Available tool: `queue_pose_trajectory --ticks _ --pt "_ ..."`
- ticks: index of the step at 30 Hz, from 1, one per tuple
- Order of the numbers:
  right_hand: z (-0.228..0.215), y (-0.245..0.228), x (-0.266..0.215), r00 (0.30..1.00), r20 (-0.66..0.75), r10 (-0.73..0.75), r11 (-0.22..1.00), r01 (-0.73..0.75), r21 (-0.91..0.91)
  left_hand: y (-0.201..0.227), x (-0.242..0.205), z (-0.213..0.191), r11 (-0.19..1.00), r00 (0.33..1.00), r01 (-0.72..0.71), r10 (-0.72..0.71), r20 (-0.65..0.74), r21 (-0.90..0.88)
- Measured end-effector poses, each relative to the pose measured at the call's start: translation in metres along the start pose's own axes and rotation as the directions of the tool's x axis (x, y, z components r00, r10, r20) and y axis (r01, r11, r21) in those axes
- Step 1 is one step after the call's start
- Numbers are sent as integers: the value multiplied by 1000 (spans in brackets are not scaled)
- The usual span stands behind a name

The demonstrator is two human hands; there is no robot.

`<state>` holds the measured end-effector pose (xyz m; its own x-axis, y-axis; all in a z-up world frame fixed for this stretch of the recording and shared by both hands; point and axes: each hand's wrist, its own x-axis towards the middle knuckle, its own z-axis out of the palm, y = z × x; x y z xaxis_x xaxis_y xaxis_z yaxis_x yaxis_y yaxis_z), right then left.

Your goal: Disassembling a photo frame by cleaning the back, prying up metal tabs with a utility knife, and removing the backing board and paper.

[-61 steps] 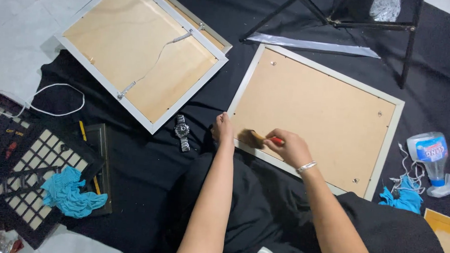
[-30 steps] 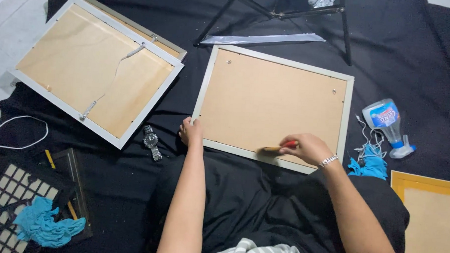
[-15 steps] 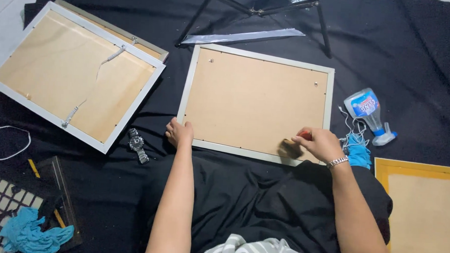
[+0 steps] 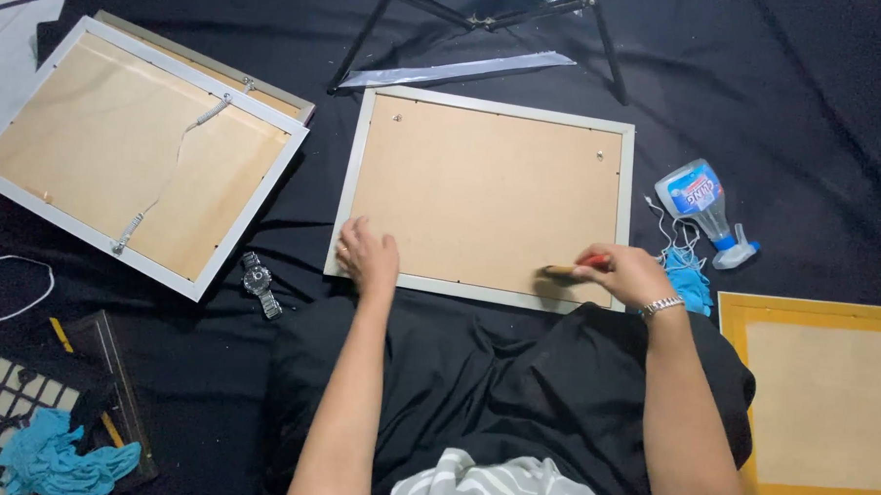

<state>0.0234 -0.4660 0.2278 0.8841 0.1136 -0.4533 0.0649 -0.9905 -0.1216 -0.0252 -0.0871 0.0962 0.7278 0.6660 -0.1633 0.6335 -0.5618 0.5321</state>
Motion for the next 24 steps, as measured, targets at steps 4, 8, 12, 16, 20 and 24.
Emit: queue_pose_trajectory --ticks 4,8,12,16,20,24 --pt "8 15 3 997 74 19 1000 -21 22 35 -53 14 981 982 -190 191 18 -46" --pt "15 50 10 973 -113 201 965 -217 -147 38 -118 55 852 838 -508 523 155 -129" --pt "12 47 0 985 -100 142 981 -126 150 56 -168 65 723 660 -607 690 296 -330" --pt "25 65 4 934 -207 290 957 -277 92 67 -188 87 689 341 -524 708 618 -501" --pt "47 105 29 870 -315 379 918 -312 244 76 -193 98 780 154 -341 597 787 -525" --pt "37 83 13 917 -195 347 924 -298 241 99 -203 132 817 124 -199 568 813 -541"
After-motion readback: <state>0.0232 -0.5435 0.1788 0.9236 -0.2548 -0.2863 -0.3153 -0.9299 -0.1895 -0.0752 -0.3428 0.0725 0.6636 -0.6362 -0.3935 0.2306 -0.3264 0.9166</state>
